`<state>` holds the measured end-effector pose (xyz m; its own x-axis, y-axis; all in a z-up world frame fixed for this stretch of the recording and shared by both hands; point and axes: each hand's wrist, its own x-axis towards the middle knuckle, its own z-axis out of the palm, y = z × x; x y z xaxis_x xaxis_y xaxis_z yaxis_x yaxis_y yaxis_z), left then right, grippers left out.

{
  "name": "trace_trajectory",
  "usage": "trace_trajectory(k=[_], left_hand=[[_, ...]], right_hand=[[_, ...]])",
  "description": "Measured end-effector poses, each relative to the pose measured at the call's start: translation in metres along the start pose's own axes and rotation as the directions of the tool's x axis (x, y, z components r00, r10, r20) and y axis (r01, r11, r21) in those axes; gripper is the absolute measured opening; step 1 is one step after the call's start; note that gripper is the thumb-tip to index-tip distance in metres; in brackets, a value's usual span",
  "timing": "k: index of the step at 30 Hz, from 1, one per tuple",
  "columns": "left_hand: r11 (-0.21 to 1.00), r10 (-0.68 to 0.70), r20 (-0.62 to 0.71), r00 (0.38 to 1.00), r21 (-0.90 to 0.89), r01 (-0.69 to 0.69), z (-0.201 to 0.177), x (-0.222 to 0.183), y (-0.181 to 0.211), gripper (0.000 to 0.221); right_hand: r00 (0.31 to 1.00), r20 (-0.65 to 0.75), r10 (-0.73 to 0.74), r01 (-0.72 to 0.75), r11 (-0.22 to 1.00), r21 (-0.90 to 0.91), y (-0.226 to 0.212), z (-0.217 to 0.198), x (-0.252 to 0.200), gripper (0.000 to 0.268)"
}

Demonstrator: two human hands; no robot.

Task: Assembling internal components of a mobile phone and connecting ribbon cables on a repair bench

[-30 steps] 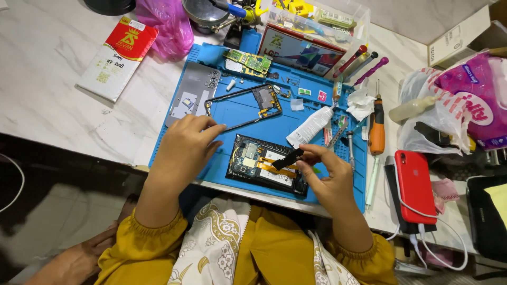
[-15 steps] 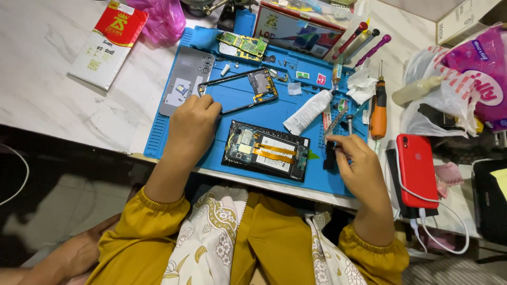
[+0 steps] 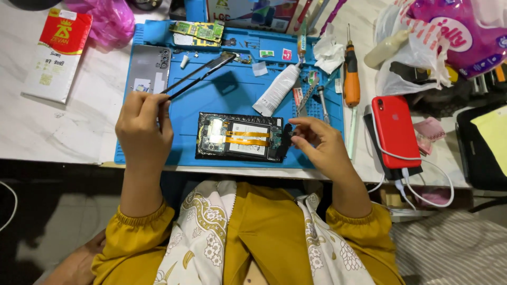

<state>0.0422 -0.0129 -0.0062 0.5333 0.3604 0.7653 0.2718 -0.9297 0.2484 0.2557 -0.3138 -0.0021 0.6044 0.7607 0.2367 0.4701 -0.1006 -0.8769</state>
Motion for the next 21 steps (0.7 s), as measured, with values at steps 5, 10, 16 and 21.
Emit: trace_trajectory(k=[5,10,16,21], left_hand=[[0.981,-0.053,-0.135,0.989,-0.19,0.026,-0.009,-0.006,-0.005,0.006],[0.955,-0.103,-0.145,0.984,-0.29,0.057,-0.029,-0.001,0.003,0.007],[0.951,-0.185,-0.257,0.948,-0.291,0.106,-0.034,0.001,-0.003,0.027],[0.95,-0.181,-0.261,0.948,-0.294,0.101,-0.041,0.004,-0.002,0.029]], right_hand=[[1.0,-0.002,-0.006,0.006,0.998,0.058,-0.004,0.013,0.002,0.033],[0.991,0.097,0.091,-0.083,0.993,-0.08,-0.009,0.011,0.008,0.035],[0.982,0.132,0.138,-0.11,0.974,-0.198,-0.01,0.009,0.013,0.032],[0.98,0.118,0.163,-0.149,0.982,-0.118,-0.005,0.009,0.012,0.029]])
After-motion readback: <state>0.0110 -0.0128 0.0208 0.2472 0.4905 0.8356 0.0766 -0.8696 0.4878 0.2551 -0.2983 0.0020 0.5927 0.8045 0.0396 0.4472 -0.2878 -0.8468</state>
